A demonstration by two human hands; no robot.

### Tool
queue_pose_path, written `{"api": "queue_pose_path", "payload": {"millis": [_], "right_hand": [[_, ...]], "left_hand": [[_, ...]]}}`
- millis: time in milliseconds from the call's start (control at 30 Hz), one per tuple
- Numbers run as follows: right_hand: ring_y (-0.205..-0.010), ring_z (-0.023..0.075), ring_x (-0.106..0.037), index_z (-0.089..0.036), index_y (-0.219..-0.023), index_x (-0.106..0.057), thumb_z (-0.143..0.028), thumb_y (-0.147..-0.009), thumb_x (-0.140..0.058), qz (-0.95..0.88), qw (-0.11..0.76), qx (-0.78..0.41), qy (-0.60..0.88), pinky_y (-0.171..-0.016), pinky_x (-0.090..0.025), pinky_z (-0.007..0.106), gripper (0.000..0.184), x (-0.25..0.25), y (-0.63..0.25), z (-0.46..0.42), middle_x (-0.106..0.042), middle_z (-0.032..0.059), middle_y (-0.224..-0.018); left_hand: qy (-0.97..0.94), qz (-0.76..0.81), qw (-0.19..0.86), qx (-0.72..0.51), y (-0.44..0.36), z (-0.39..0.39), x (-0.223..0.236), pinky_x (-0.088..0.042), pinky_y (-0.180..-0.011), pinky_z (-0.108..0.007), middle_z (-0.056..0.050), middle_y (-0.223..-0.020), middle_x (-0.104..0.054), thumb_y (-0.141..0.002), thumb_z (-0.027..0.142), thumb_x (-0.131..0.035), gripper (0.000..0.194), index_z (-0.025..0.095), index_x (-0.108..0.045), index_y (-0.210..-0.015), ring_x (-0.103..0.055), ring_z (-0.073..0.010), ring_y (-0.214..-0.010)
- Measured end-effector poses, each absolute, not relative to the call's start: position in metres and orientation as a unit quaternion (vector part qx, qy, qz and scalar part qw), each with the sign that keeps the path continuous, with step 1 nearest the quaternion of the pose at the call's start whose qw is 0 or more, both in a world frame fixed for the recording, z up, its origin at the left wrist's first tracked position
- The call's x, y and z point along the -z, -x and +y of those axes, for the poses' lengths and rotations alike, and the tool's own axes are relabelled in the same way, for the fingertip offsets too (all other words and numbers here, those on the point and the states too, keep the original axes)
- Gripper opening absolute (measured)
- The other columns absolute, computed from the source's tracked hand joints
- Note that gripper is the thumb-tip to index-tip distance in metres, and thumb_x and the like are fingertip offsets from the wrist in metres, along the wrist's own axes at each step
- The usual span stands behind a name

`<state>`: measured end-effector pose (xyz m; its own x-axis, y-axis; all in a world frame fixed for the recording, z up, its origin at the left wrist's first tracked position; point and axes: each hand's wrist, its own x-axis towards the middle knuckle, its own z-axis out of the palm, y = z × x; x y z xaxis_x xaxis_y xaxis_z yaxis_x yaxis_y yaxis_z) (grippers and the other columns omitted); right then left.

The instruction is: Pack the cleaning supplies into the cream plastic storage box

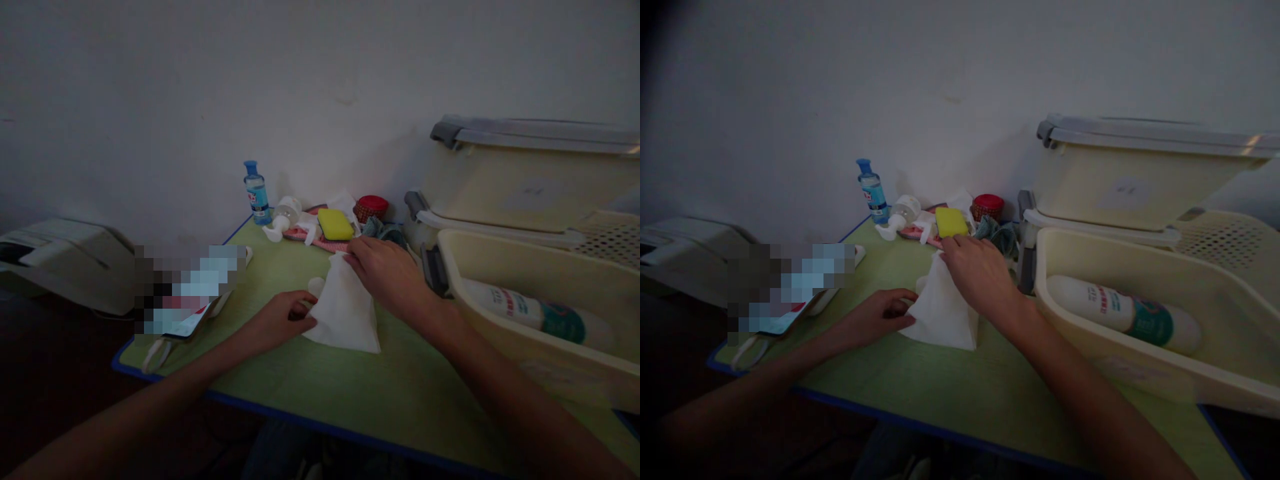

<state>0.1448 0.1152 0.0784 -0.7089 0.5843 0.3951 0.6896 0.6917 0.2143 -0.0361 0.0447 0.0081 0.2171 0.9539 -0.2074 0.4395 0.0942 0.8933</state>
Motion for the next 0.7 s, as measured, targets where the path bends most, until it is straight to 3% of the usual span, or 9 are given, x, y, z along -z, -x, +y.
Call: {"api": "queue_pose_path", "payload": {"millis": [200, 433, 600, 700], "right_hand": [[-0.083, 0.0200, -0.062, -0.013, -0.097, -0.055, -0.015, -0.092, -0.039, -0.907, 0.106, 0.161, 0.374, -0.065, -0.038, 0.029, 0.017, -0.058, -0.135, 0.131, -0.066, 0.0083, -0.089], [-0.093, 0.0241, -0.059, -0.012, -0.100, -0.053, -0.009, -0.090, -0.037, -0.884, 0.095, 0.170, 0.425, -0.072, -0.037, 0.034, 0.019, -0.036, -0.128, 0.137, -0.064, 0.0126, -0.099], [-0.090, 0.0245, -0.058, -0.012, -0.097, -0.054, -0.007, -0.088, -0.039, -0.884, 0.080, 0.163, 0.430, -0.071, -0.035, 0.033, 0.018, -0.022, -0.129, 0.138, -0.065, 0.0118, -0.094], [-0.090, 0.0245, -0.058, -0.012, -0.098, -0.053, -0.007, -0.089, -0.038, -0.879, 0.086, 0.161, 0.440, -0.071, -0.033, 0.034, 0.019, -0.018, -0.130, 0.139, -0.065, 0.0120, -0.095]], "left_hand": [[-0.597, 0.584, 0.478, -0.272, 0.033, 0.047, -0.011, -0.025, -0.048, -0.020, 0.009, -0.052, -0.049, -0.067, 0.020, -0.053, 0.037, 0.013, -0.045, -0.103, -0.041, -0.0094, -0.047], [-0.577, 0.592, 0.481, -0.292, 0.032, 0.047, -0.006, -0.024, -0.047, -0.020, 0.010, -0.052, -0.050, -0.067, 0.016, -0.053, 0.045, 0.015, -0.037, -0.109, -0.042, -0.0100, -0.046], [-0.579, 0.597, 0.467, -0.301, 0.030, 0.047, -0.004, -0.027, -0.048, -0.021, 0.012, -0.050, -0.047, -0.066, 0.015, -0.054, 0.053, 0.014, -0.034, -0.115, -0.042, -0.0105, -0.047], [-0.569, 0.589, 0.485, -0.308, 0.028, 0.045, -0.005, -0.030, -0.050, -0.021, 0.009, -0.056, -0.054, -0.065, 0.020, -0.059, 0.061, 0.014, -0.031, -0.118, -0.048, -0.0114, -0.051]]}}
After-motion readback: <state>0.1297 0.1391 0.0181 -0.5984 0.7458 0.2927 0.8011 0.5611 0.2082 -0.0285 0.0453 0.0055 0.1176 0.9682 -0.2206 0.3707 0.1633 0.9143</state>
